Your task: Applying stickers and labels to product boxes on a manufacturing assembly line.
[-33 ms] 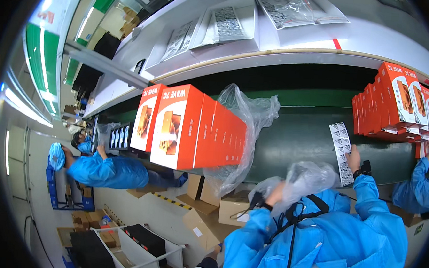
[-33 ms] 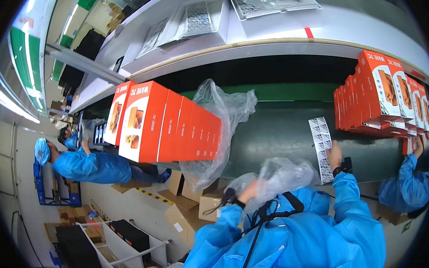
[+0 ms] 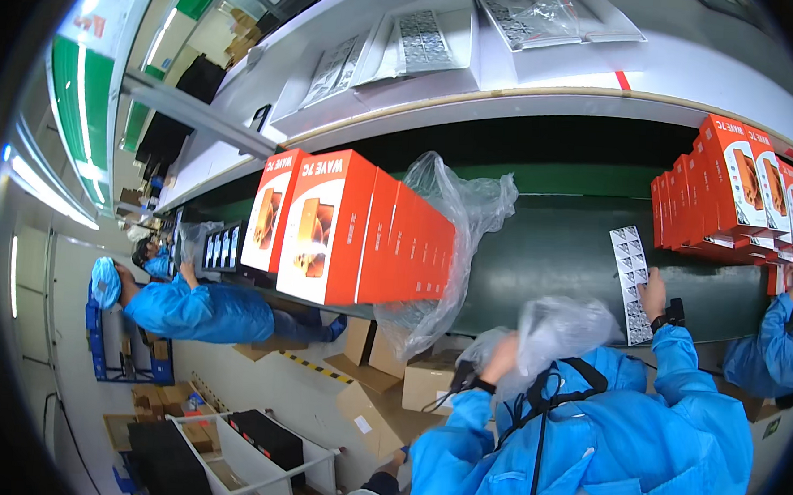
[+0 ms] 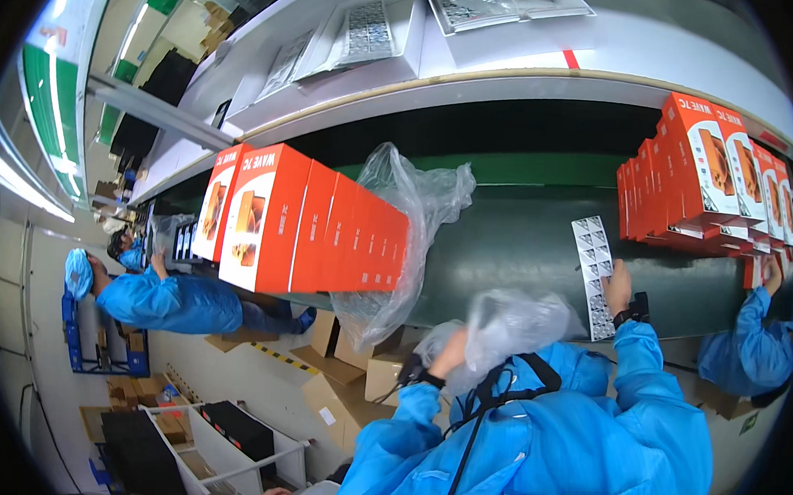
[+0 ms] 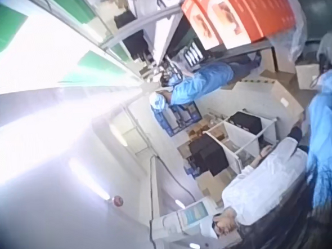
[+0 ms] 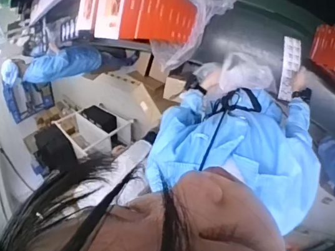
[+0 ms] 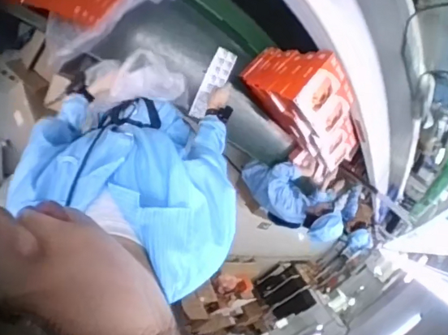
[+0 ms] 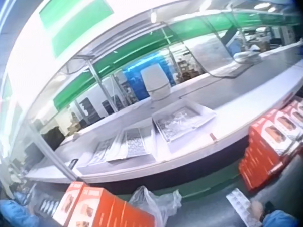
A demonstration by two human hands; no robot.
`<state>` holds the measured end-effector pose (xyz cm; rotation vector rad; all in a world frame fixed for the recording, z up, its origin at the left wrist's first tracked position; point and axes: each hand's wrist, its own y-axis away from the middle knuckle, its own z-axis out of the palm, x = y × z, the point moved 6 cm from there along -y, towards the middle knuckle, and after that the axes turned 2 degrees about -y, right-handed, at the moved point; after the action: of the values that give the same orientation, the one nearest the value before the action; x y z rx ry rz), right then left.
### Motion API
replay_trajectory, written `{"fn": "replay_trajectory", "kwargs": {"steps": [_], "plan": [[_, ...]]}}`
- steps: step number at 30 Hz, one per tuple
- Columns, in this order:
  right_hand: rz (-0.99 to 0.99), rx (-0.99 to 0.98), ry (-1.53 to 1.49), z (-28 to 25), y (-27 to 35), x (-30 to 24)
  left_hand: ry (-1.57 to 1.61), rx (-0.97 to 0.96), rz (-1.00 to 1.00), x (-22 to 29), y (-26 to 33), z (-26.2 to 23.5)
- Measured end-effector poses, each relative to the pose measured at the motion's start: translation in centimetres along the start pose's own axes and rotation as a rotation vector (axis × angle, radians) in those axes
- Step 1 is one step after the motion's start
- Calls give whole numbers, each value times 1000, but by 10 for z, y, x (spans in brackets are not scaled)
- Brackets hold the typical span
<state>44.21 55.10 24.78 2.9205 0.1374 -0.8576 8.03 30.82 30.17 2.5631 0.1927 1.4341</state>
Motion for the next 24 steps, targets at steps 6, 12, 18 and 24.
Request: {"fn": "replay_trajectory", "kwargs": {"steps": [6,12,18,24], "plan": [[-254,-263,-487,-49,58,-147,769,895,-211,101,83,-76],[83,-1121,-1253,8,145,-208,397,1089,36,240,60,-17],[208,-1252,-1266,-14,183,-176,6,922,-74,210,103,30],[283,-1342,-1180,-6,228,-167,-230,583,96,174,166,88]]}}
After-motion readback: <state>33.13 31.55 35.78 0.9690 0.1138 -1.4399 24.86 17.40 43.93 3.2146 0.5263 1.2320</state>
